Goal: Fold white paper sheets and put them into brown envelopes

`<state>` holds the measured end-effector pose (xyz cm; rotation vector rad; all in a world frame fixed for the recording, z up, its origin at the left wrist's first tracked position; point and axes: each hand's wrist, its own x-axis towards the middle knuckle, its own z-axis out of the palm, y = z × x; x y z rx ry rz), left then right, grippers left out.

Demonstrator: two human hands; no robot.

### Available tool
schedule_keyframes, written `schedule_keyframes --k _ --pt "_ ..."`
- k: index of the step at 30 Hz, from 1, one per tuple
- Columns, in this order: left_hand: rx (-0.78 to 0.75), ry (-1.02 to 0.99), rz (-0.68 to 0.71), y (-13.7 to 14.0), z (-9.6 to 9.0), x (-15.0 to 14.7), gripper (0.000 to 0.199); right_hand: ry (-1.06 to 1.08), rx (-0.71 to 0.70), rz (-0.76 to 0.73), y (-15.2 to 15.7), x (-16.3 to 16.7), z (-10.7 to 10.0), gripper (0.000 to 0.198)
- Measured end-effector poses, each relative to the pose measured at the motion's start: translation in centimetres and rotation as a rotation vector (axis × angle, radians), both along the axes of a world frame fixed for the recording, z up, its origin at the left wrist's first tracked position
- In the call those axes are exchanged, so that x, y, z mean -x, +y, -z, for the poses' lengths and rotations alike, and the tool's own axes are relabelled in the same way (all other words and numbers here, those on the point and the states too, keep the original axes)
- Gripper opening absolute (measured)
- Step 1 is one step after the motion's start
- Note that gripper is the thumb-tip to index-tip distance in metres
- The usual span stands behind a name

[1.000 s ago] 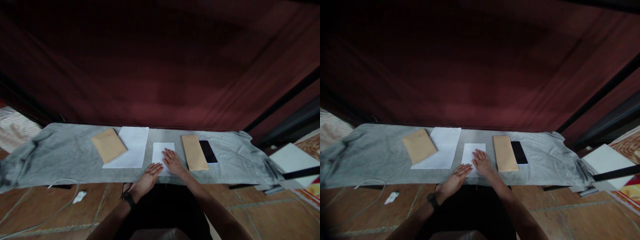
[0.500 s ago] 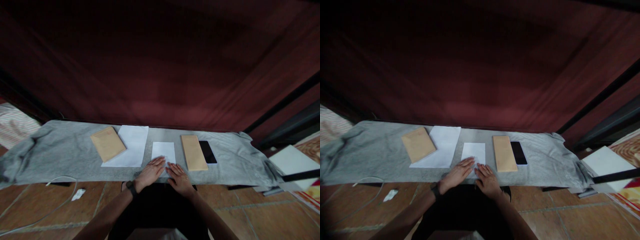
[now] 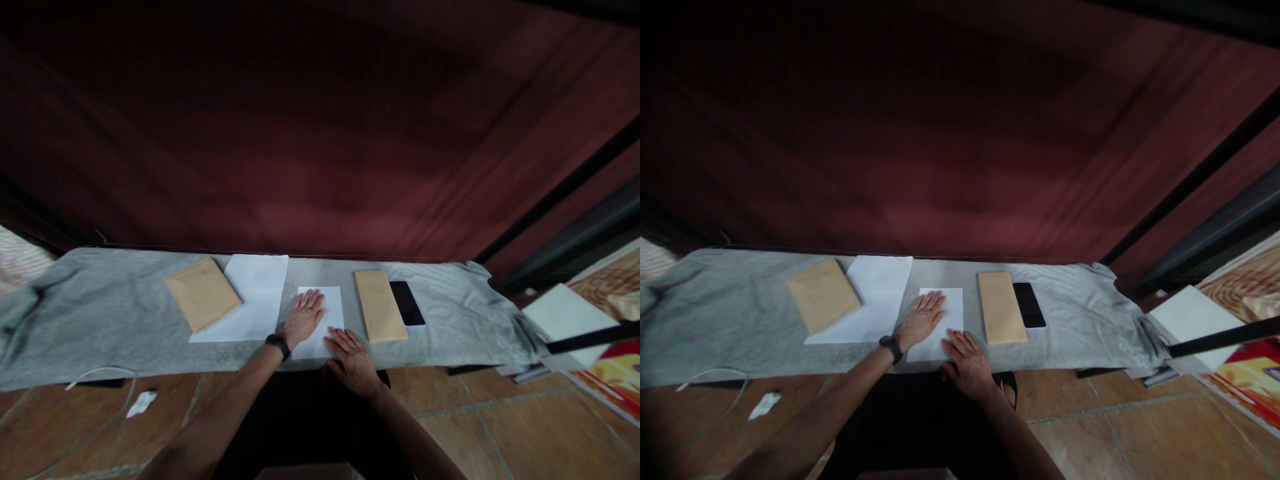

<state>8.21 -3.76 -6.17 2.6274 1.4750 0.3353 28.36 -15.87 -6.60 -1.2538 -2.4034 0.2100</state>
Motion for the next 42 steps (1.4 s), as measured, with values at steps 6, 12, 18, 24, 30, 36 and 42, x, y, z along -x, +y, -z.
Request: schedule_keyframes --k 6,12,18,24,30,36,42 --pt "0.002 -0.001 0.081 0.4 0.7 -4.2 0.048 0.018 -0.013 0.033 0.0 0.2 0.3 0.048" --pt "-0.010 -0.012 0.126 1.1 0.5 -4.2 0.049 0.033 -0.016 0.050 0.2 0.3 0.5 0.048" --pt "0.093 -0.021 0.229 -2.6 -0.5 0.0 0.053 0.051 -0.022 0.064 0.1 0.4 0.4 0.045" --pt "0.133 -0.061 0.330 -8.0 -1.3 5.8 0.054 0.070 -0.036 0.056 0.1 0.6 0.7 0.041" --pt "0.147 -0.143 0.168 -9.1 -1.1 6.7 0.052 0.095 -0.017 0.046 0.4 0.2 1.2 0.040" --pt "0.139 -0.113 0.153 -9.5 -0.9 6.7 0.055 0.152 0.038 -0.032 0.5 -0.8 1.1 0.046" --pt "0.141 -0.047 0.213 -10.5 -1.2 7.7 0.059 0.181 0.074 -0.078 -0.1 -1.5 1.7 0.044"
